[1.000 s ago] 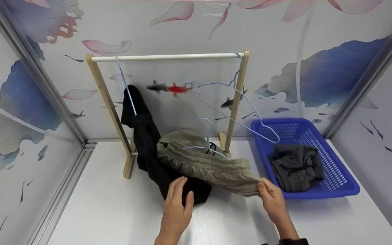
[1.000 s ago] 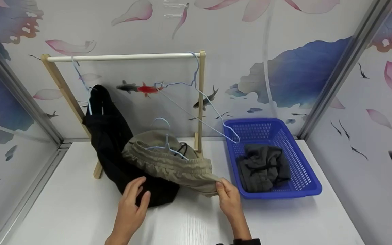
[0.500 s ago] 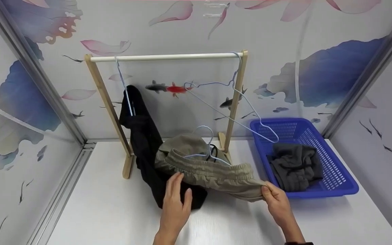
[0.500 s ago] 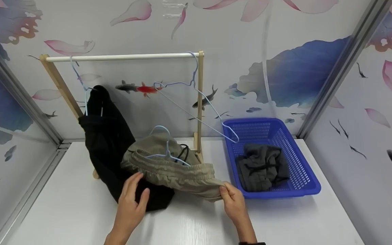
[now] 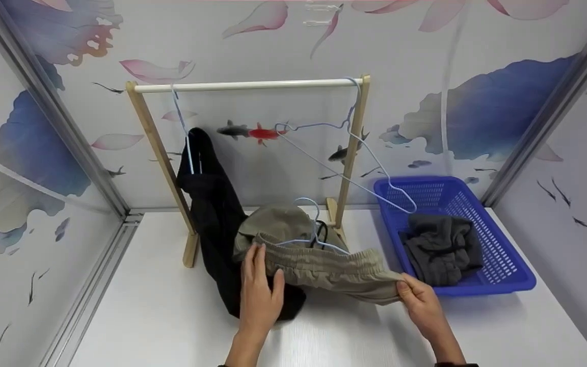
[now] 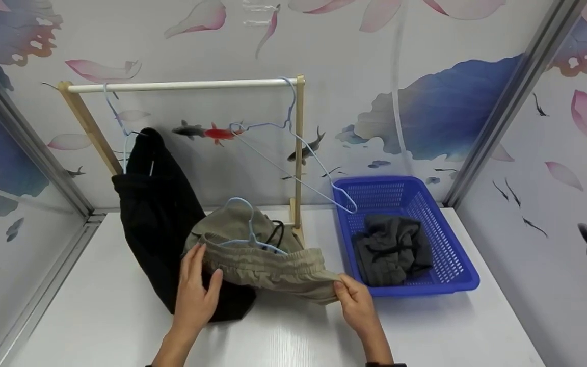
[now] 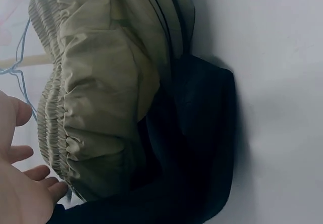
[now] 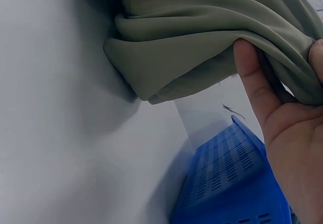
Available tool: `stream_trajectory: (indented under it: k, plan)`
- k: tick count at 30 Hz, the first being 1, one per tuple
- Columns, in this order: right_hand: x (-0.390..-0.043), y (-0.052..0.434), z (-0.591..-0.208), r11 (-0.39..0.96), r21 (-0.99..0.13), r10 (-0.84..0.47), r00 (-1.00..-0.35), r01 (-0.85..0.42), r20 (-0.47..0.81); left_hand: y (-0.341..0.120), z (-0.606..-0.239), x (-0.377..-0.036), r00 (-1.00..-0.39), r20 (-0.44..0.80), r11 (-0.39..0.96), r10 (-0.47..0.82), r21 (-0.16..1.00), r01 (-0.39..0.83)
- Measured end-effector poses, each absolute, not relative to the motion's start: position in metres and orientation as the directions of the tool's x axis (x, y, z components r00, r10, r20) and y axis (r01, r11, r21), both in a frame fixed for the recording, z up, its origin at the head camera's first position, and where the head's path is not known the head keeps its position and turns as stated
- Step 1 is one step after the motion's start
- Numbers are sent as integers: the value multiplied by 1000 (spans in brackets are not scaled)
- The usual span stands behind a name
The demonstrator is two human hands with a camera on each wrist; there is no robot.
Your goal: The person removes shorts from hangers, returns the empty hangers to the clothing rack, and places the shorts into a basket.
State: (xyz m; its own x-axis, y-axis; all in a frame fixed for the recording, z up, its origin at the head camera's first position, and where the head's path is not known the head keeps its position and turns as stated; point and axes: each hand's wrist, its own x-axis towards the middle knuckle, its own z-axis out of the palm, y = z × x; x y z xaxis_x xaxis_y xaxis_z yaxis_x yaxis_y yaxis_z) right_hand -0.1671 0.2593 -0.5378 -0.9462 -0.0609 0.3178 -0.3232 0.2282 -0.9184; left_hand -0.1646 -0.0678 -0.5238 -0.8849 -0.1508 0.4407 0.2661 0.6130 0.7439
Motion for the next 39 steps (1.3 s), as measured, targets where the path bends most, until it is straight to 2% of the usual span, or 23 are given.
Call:
stream_trajectory:
  k: [10, 18, 25, 32, 39]
  plan:
    - [-169, 267, -536, 231, -901, -118, -930, -367, 348, -74, -526, -178, -923, 329, 585, -201, 796, 156]
    - [-173, 271, -534, 198, -888, -201, -904, -416, 378, -81, -527, -183, -937, 279, 554, -208, 824, 123]
    - [-178, 272, -531, 207, -881, -205, -899, -426, 386, -84, -529, -184, -934, 272, 591, -231, 802, 87]
    - [-179, 272, -528, 229, -909, -100, -937, -349, 335, -83, -533, -184, -918, 326, 623, -225, 773, 122]
    - [-183, 271, -525, 300, -898, 27, -939, -321, 344, -78, -535, -179, -907, 346, 638, -242, 761, 120]
